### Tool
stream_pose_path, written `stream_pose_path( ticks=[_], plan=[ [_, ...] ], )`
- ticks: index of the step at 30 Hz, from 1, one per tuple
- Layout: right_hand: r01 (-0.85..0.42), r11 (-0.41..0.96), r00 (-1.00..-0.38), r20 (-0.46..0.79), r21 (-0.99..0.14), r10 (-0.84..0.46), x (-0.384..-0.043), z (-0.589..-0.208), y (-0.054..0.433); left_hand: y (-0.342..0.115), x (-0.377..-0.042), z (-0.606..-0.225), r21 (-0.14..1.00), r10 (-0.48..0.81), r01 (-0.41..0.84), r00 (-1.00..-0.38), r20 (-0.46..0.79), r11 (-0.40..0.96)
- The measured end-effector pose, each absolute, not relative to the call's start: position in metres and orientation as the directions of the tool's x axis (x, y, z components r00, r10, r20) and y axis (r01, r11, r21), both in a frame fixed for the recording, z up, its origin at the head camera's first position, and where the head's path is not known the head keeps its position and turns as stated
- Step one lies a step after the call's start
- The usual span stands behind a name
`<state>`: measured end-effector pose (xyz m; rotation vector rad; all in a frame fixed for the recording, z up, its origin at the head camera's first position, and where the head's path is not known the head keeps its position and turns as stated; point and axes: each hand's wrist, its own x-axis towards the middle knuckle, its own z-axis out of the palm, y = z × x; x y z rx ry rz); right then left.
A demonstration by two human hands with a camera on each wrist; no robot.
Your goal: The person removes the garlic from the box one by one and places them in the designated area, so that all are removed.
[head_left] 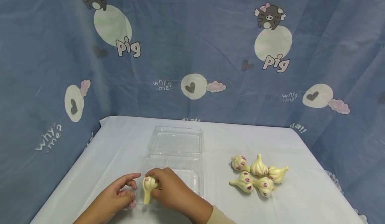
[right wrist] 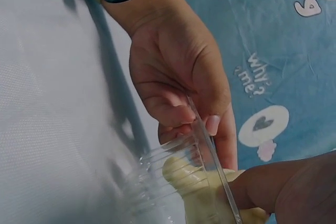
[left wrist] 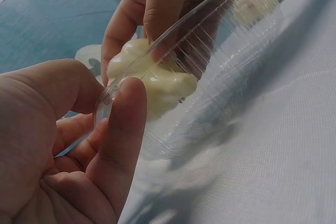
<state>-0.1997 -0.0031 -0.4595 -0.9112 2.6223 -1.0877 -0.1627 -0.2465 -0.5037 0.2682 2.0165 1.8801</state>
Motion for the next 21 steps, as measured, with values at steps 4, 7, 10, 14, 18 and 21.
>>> stream_pose_path(
  ticks=[4,7,10,14,18,21],
  plan=[
    [-0.433,0.534,-0.812,0.057,-0.726,-0.581,-0.200,-0.459,-0.001,-0.247,-0.163,-0.504,0.989,0.392,-0.118,-0.909,-0.142,0.086],
    [-0.410,0.514,-0.814,0.048,-0.753,-0.579,-0.201,-0.459,0.002,-0.247,-0.164,-0.504,0.990,0.399,-0.116,-0.906,-0.140,0.084],
    [-0.389,0.492,-0.817,0.045,-0.779,-0.575,-0.202,-0.460,0.004,-0.247,-0.164,-0.505,0.990,0.399,-0.114,-0.906,-0.140,0.089],
    [-0.374,0.487,-0.826,0.045,-0.789,-0.562,-0.203,-0.462,0.006,-0.246,-0.164,-0.505,0.988,0.388,-0.126,-0.909,-0.152,0.091],
    [-0.362,0.488,-0.833,0.042,-0.794,-0.551,-0.204,-0.463,0.008,-0.245,-0.164,-0.504,0.986,0.375,-0.134,-0.913,-0.161,0.095],
    [-0.353,0.479,-0.833,0.037,-0.804,-0.552,-0.204,-0.464,0.009,-0.245,-0.164,-0.504,0.985,0.371,-0.139,-0.913,-0.168,0.104]
  ],
)
